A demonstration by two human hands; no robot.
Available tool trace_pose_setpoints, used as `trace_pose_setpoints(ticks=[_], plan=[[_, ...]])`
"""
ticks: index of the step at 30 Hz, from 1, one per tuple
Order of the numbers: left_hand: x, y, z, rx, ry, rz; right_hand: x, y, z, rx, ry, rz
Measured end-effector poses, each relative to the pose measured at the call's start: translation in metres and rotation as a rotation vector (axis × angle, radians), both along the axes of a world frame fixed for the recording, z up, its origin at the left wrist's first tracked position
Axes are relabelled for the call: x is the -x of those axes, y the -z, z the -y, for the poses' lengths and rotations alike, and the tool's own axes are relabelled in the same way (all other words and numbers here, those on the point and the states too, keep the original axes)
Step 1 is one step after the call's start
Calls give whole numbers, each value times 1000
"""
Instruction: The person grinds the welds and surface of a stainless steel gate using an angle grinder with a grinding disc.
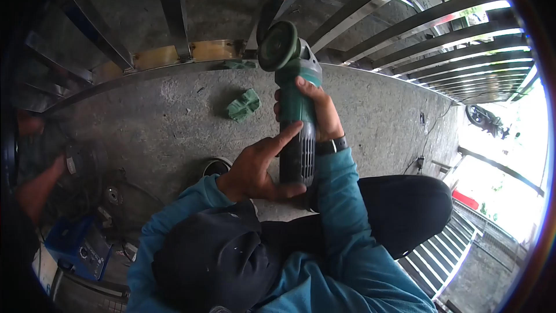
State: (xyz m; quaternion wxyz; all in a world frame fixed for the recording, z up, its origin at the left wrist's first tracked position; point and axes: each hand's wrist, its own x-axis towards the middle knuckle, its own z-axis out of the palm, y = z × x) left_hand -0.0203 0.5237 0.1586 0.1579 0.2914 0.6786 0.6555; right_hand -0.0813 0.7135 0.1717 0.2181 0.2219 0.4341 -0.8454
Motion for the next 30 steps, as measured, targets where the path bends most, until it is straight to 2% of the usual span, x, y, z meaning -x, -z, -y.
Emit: trace_pose_setpoints(ticks=[4,8,10,17,19,20,22,26,28,30], plan=[[9,-1,3,36,10,96,13,1,6,-95,-10,44],[10,-1,6,21,17,123,12,2,8,-61,20,117],[15,-8,11,49,96,200,11,1,10,-53,29,124],[31,-23,26,56,134,205,9,-2,18,0,70,152],[50,-43,41,195,322,234,8,-4,22,23,84,160],[63,-59,50,207,331,233,8,-4,25,10,91,163],[90,-94,66,532,688,161,10,-3,29,12,105,159],[115,-136,87,440,749,-27,11,-11,37,133,171,217],[131,-167,90,718,802,70,11,-17,40,160,196,254],[126,-183,86,783,803,-23,5,-27,40,179,211,290]])
